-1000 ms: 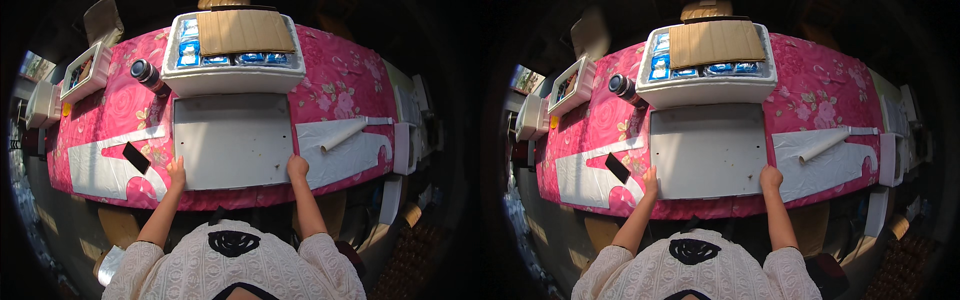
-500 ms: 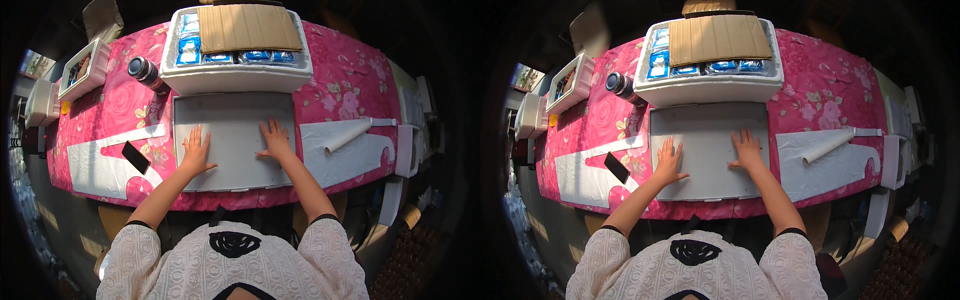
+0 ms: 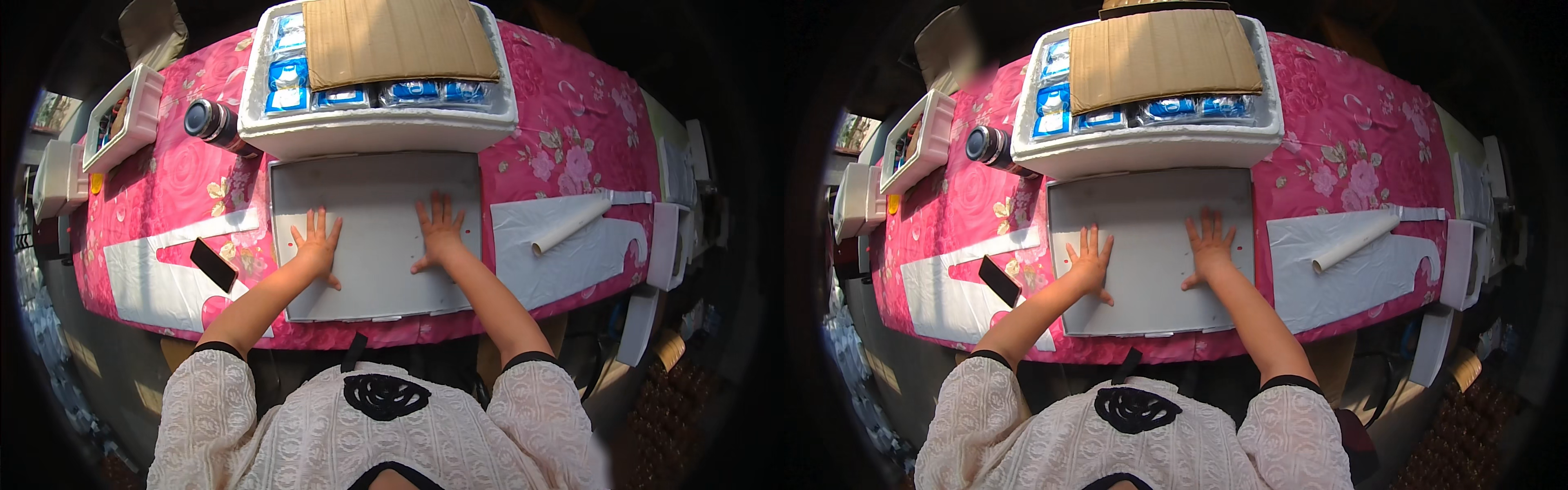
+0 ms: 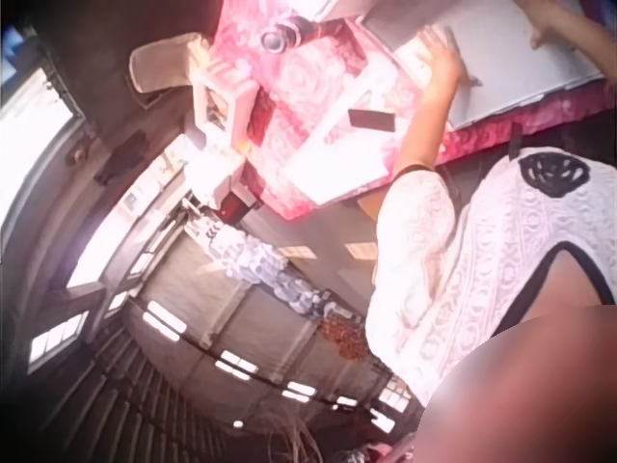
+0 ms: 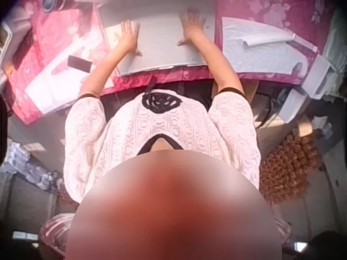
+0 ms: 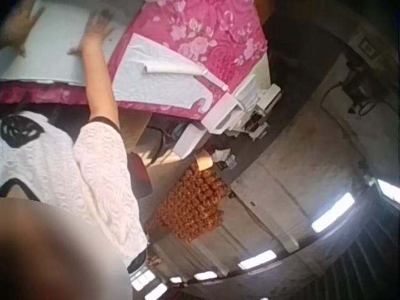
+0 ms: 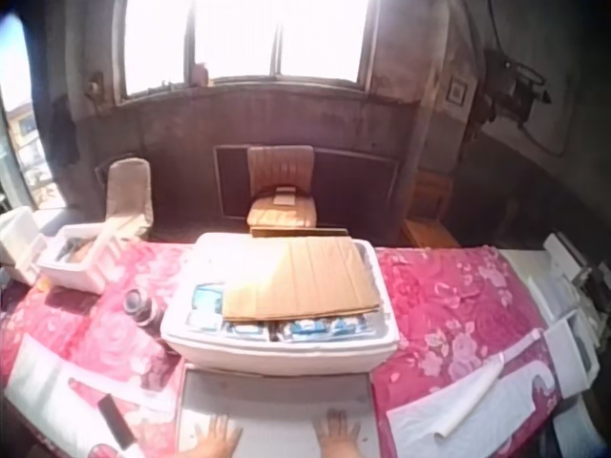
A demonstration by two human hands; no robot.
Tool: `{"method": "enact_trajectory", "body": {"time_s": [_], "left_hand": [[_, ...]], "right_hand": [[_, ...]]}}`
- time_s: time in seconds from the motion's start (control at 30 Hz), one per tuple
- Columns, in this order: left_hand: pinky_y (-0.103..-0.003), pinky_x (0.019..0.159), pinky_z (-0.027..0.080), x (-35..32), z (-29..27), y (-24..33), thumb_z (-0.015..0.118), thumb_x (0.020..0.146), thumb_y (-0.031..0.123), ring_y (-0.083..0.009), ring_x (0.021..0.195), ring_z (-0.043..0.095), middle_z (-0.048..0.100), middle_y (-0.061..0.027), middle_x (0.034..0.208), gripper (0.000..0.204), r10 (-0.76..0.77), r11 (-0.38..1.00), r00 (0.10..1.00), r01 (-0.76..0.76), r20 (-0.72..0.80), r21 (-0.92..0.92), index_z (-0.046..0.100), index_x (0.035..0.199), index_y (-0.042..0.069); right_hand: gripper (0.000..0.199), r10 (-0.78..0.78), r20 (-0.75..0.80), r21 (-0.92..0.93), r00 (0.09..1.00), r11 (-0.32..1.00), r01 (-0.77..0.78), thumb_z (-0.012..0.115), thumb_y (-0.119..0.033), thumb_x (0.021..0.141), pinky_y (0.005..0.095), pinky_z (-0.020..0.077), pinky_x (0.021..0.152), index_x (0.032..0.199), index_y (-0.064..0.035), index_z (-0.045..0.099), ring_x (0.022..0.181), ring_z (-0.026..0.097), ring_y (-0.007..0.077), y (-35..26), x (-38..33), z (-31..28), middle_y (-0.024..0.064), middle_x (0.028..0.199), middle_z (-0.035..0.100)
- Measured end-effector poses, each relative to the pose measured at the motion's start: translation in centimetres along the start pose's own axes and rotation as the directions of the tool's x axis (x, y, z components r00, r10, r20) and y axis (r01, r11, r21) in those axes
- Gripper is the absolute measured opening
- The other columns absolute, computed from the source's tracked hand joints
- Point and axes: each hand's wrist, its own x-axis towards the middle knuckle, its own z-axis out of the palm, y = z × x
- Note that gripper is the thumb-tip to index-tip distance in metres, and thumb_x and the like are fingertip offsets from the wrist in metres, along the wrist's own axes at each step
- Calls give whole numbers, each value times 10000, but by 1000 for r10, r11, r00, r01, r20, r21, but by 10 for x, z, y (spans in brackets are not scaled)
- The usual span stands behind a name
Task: The person wraps small white rectangular items in clear plastic film on a pink floral tablecloth. They unroll the film, place an item on it, fold the film around the item, and set the wrapped unit aside. The person repeats this process for several items, arranging the finished wrapped units in a grid pattern on the table.
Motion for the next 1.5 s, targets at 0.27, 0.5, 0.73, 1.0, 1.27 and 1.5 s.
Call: {"method": "enact_trajectory", "body": {"time_s": [0.27, 0.5, 0.73, 1.0, 1.27, 1.5], "left_hand": [[-718, 879, 76, 7, 2, -2, 790, 379, 542, -481, 1251, -134, -142, -292, 1366, 1380, 11, 1000, 1000, -11, 26, -5, -54, 1369, 82], [-722, 873, 81, 9, 0, -2, 775, 395, 559, -482, 1251, -129, -146, -295, 1363, 1367, 15, 1000, 999, -15, 42, 4, -47, 1368, 63], [-725, 867, 90, 8, -6, -1, 769, 400, 564, -483, 1253, -116, -139, -293, 1364, 1355, 18, 1000, 998, -19, 63, 11, -34, 1370, 64], [-718, 876, 93, 9, -6, -3, 768, 411, 559, -478, 1256, -111, -135, -290, 1366, 1329, 21, 1000, 998, -21, 64, -1, -12, 1374, 78], [-714, 884, 80, 10, -5, -3, 755, 432, 566, -479, 1255, -116, -141, -290, 1366, 1309, 19, 1000, 996, -18, 84, -11, -12, 1375, 80], [-719, 879, 77, 11, -5, -3, 750, 440, 566, -484, 1251, -124, -140, -295, 1364, 1302, 16, 1000, 996, -16, 82, -4, -14, 1374, 76]], "right_hand": [[1407, -10, 13, 28, 1000, 1000, 10, 756, -614, 332, 668, 43, 939, 1372, -117, -53, 1267, -127, 450, 2, 4, 3, 254, 1383, -145], [1399, -11, -9, 14, 1000, 1000, 11, 751, -617, 338, 667, 42, 940, 1371, -108, -43, 1268, -118, 451, 2, 5, 5, 261, 1381, -138], [1388, 22, 10, -17, 1000, 1000, -21, 751, -610, 344, 649, 51, 953, 1378, -126, -36, 1283, -102, 425, -2, 0, -7, 240, 1394, -124], [1396, 27, 35, -17, 999, 1000, -26, 751, -613, 341, 648, 51, 953, 1376, -123, -47, 1282, -92, 429, -3, 2, -5, 244, 1395, -115], [1389, 25, 68, -7, 997, 1000, -24, 749, -615, 346, 649, 62, 952, 1376, -138, -52, 1283, -97, 426, -3, 8, -1, 240, 1395, -124], [1377, 26, 14, 27, 1000, 999, -26, 767, -592, 326, 652, 86, 949, 1380, -145, 2, 1287, -84, 418, -2, 7, 7, 229, 1403, -100]]}}
